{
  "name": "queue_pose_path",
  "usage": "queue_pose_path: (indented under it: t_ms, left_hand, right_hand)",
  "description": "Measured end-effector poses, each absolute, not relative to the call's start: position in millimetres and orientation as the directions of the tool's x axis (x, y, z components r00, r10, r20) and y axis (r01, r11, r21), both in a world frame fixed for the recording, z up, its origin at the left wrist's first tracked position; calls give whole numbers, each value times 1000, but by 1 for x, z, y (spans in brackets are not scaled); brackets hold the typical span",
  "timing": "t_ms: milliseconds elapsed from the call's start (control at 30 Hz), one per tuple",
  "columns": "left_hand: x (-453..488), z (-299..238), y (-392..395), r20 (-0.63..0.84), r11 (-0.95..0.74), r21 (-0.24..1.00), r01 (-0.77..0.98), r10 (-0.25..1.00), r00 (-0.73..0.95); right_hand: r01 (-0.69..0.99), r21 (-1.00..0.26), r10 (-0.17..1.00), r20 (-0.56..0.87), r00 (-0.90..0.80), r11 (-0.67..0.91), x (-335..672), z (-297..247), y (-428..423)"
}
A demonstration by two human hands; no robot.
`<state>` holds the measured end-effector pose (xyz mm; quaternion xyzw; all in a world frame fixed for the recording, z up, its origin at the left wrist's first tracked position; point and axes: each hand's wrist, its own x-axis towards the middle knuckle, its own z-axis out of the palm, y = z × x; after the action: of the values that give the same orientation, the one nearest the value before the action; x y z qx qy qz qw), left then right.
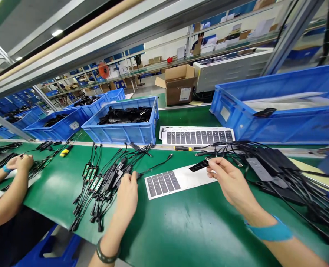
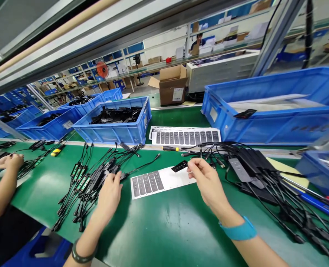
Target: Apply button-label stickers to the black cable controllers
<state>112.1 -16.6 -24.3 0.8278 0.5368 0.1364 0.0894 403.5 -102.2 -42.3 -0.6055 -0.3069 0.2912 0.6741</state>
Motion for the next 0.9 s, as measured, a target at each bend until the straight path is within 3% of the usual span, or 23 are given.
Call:
queue_pose_path:
  t_ms: [133, 267, 400, 533, 600, 667, 733, 900]
  left_hand:
    - [103, -18, 16, 162, -347, 426, 836, 938, 307]
    - [96, -6, 41, 195, -267, 649, 713, 964, 183]
    - [105, 17, 54, 153, -181, 884, 430, 983, 99]
    - [144, 31, 37, 44, -66, 991, 118, 982, 182]
    - [168, 28, 18, -99, 148, 978, -144, 947, 307]
    - [189, 18, -4, -221, 406, 849, -338, 854, 470]
    - [203, 4, -25, -272, 523, 788, -326, 770, 577]
    - [211, -28, -57, -332, 567, 816, -110, 616, 715]
  right_hand:
    - [-108, -985, 768, 34, 639, 134, 397, -40, -112]
    - [-156, -979, 773, 5, 635, 134, 390, -37, -115]
    - [-224, -961, 785, -14, 620, 160, 385, -29, -118]
    - [-221, -955, 799, 26, 601, 198, 381, -26, -119]
    - [-228, -951, 799, 33, 600, 211, 381, -27, -120]
    - [-239, -946, 800, 33, 600, 218, 380, -29, -120]
    - [-243, -946, 807, 32, 589, 214, 379, -30, -120]
    - [-191, -968, 850, 40, 525, 163, 372, -33, -121]
